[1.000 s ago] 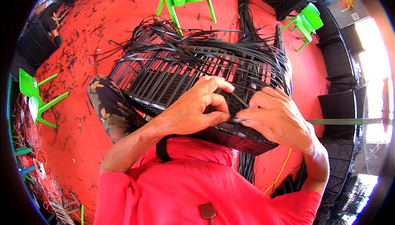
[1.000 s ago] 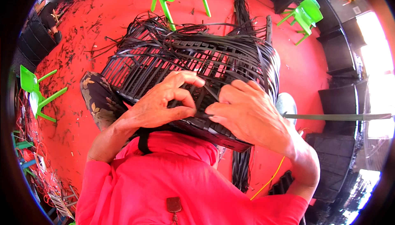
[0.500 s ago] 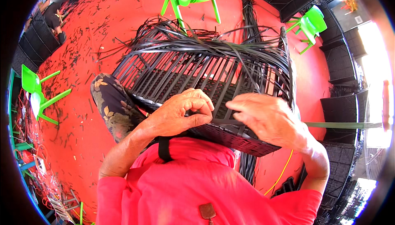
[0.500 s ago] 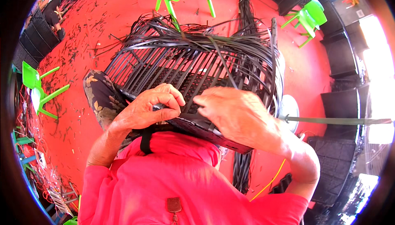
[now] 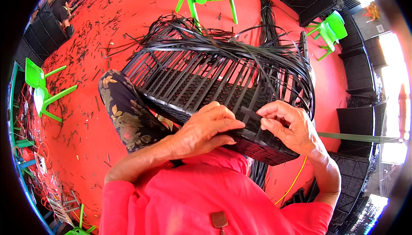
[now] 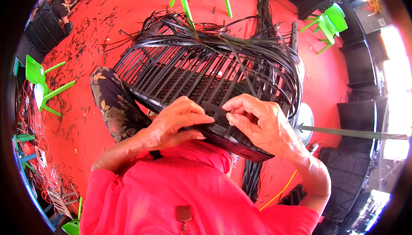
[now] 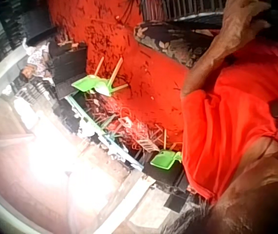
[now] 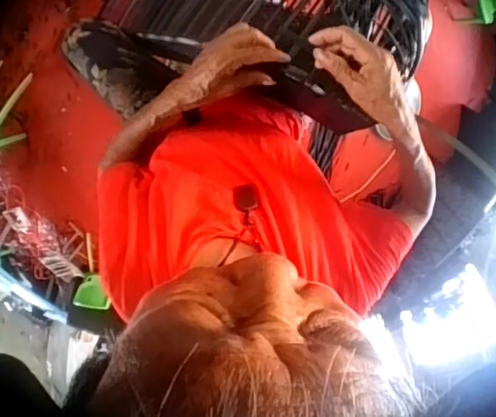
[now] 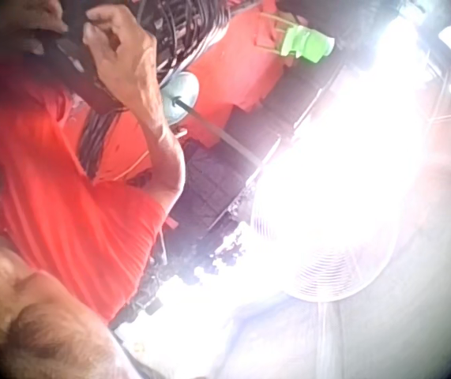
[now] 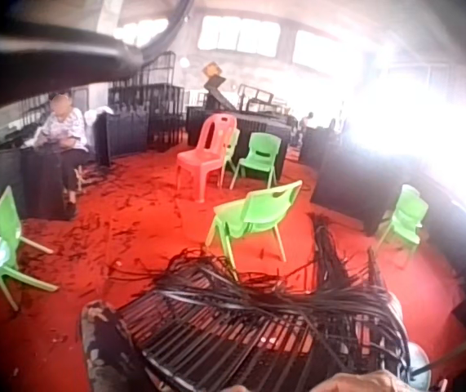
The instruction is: The person weaves black plastic straps through the slots of a black furniture frame by hand, pulling the material tight and looping it around the structure.
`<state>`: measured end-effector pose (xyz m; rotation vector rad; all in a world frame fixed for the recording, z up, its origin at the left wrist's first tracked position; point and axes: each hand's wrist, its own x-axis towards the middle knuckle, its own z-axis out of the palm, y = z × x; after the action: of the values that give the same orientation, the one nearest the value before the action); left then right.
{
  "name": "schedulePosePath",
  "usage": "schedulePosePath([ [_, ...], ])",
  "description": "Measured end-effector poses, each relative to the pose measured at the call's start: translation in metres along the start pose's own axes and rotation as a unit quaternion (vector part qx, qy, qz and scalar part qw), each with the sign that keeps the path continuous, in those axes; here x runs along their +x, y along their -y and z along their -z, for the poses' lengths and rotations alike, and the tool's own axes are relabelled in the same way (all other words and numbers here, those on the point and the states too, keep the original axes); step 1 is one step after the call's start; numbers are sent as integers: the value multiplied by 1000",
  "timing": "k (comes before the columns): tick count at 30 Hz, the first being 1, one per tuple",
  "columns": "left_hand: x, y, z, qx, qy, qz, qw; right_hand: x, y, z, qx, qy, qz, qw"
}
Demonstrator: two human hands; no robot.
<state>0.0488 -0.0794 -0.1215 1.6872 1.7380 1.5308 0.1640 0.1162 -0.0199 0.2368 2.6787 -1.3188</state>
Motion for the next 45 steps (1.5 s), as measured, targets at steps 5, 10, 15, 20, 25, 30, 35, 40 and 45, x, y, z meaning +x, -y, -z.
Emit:
schedulePosePath([
  [5,-4,5,-12,101,-41,-114,987,2,3,0,16,9,-24,1000],
  [10,-13,6,-23,214,-69,-179,958,3,5,-3,-11,10,5,1000],
  [15,-4,8,-7,75,-93,-42,992,1,14,0,-87,2,20,996],
  [20,12,7,-4,125,-42,-3,991,0,10,-1,-192,-55,69,977],
  [25,11,21,-17,87,15,8,996,14,10,-5,-197,33,27,979],
  [30,14,29,-13,40,22,16,999,13,6,-15,-150,-31,54,987],
  [35,15,32,-29,-89,-15,70,993,4,7,-9,-209,-19,44,977],
  [40,22,33,-29,-118,8,78,990,4,-4,-8,-223,-39,62,972],
  [45,23,35,-34,-143,-2,102,984,5,3,-1,-217,33,23,975],
])
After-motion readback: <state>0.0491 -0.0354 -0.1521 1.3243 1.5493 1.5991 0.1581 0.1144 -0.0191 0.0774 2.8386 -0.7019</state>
